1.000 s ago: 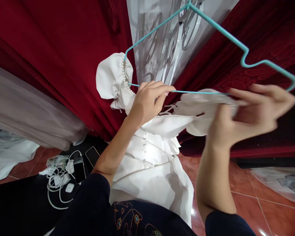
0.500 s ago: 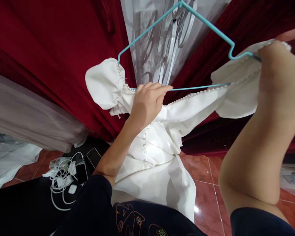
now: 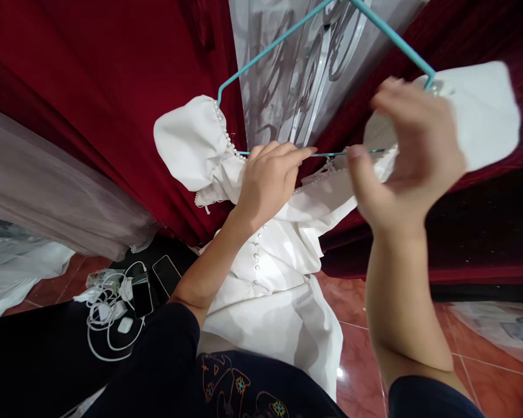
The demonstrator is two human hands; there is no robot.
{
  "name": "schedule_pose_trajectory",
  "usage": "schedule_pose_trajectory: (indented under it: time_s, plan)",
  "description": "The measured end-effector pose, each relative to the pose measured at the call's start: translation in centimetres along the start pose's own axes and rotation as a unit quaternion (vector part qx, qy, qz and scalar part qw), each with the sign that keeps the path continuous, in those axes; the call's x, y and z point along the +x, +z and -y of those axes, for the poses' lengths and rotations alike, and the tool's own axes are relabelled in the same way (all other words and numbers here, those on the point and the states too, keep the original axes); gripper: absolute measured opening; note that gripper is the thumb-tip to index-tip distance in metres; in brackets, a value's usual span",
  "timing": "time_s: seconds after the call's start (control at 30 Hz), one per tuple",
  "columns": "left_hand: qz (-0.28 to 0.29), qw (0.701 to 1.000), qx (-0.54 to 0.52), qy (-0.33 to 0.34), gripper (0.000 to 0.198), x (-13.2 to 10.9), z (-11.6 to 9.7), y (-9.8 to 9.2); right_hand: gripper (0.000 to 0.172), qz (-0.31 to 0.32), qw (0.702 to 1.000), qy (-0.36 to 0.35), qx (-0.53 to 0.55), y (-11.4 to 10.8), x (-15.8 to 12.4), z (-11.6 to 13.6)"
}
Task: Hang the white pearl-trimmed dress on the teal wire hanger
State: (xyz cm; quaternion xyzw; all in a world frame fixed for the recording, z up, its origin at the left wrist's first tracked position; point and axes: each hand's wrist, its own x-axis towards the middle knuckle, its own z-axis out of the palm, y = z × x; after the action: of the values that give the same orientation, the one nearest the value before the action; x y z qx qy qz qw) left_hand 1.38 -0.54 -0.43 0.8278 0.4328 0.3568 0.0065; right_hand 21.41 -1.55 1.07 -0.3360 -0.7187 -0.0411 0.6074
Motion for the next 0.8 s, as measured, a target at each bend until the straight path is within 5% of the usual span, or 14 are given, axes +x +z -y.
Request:
schedule_pose_trajectory:
  time_s: [0.13,0.27,0.43,0.53,0.57,0.7,0.8]
  plan:
    - [-0.018,1.0,-0.005,0.019,0.039,-0.6,0.4,0.4,0.041,0.08,0.995,-0.044,-0.045,3.3,-2.8,0.1]
    - [-0.069,0.995,-0.047,0.06,0.033,-1.8,0.8,0.0,0.032,0.014,0.994,-0.026,-0.106,5.7,-4.3,-0.1]
    - [-0.317,0.948,0.02,0.038,0.033,-0.4,3.5,-3.5,0.031,0.008,0.994,0.015,-0.111,6.6,-4.6,1.0]
    - [-0.436,0.883,0.039,0.167,0.049,2.1,7.6,-5.3,0.027,0.014,0.995,0.023,-0.096,7.1,-4.7,1.0]
    - [-0.435,0.881,0.022,0.184,0.053,2.8,8.9,-5.7,0.027,0.015,0.995,0.028,-0.096,7.3,-4.7,0.9]
    - [-0.232,0.966,-0.058,0.093,0.063,3.5,12.0,-6.2,0.025,0.006,0.994,0.027,-0.104,7.0,-4.6,-0.3]
    - [-0.221,0.972,-0.082,0.028,0.045,3.2,13.6,-6.7,0.027,0.018,0.993,0.02,-0.111,6.0,-4.5,-1.2]
